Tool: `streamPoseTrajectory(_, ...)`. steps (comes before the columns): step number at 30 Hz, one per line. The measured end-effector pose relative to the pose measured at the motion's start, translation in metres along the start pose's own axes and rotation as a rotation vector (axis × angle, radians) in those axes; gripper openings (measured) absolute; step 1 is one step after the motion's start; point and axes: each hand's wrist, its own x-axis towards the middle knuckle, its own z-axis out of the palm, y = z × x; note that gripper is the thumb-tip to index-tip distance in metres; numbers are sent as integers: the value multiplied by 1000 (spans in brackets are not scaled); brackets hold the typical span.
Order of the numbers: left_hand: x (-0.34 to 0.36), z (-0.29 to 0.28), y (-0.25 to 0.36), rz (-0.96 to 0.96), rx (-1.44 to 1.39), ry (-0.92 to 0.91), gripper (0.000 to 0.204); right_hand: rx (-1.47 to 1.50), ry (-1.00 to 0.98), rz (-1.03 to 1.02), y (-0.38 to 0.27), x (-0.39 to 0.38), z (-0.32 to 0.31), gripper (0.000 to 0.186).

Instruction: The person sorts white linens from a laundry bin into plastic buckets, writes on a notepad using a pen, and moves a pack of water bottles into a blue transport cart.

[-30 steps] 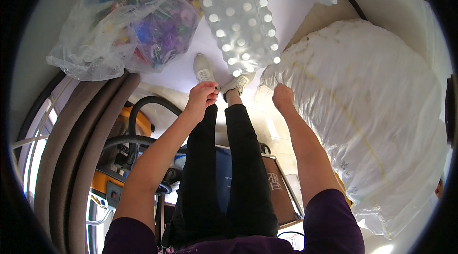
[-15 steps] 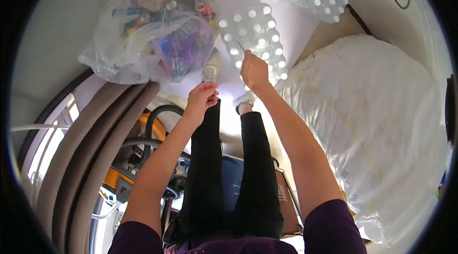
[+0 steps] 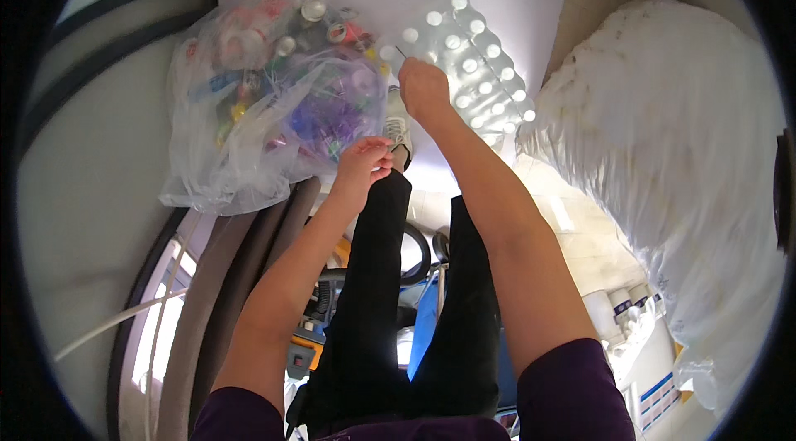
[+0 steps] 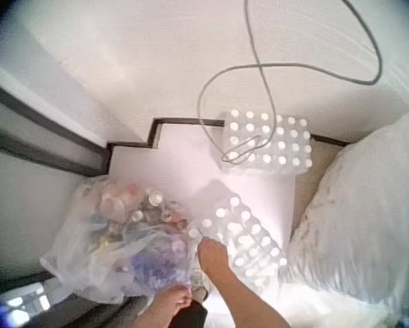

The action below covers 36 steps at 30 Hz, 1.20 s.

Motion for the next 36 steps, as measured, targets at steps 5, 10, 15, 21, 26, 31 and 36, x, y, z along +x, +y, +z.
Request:
streamPoseTrajectory(5,4,4,27,37,79,-39,17,-21,-277,225,23,-70,-18,6)
streamPoseTrajectory(10,10,24,44,51,183,-52,15,-137,-461,297,56,-154,-25,10)
streamPoseTrajectory(15,24,52,43,42,295,-98,15,-202,-447,314,80,-207,-19,11)
streamPoseTrajectory(21,52,110,27,483,881,-146,24,-154,-431,345,108,-274,-6,8)
streamPoseTrajectory(26,99,170,25,1279,1557,-356,34,58,-357,653,112,-327,-7,8)
streamPoseTrajectory(31,120,208,24,1279,2121,-316,49,427,72,784,93,-269,-38,19)
streamPoseTrajectory(36,126,210,25,1172,2181,-369,39,502,198,926,103,-188,-44,21)
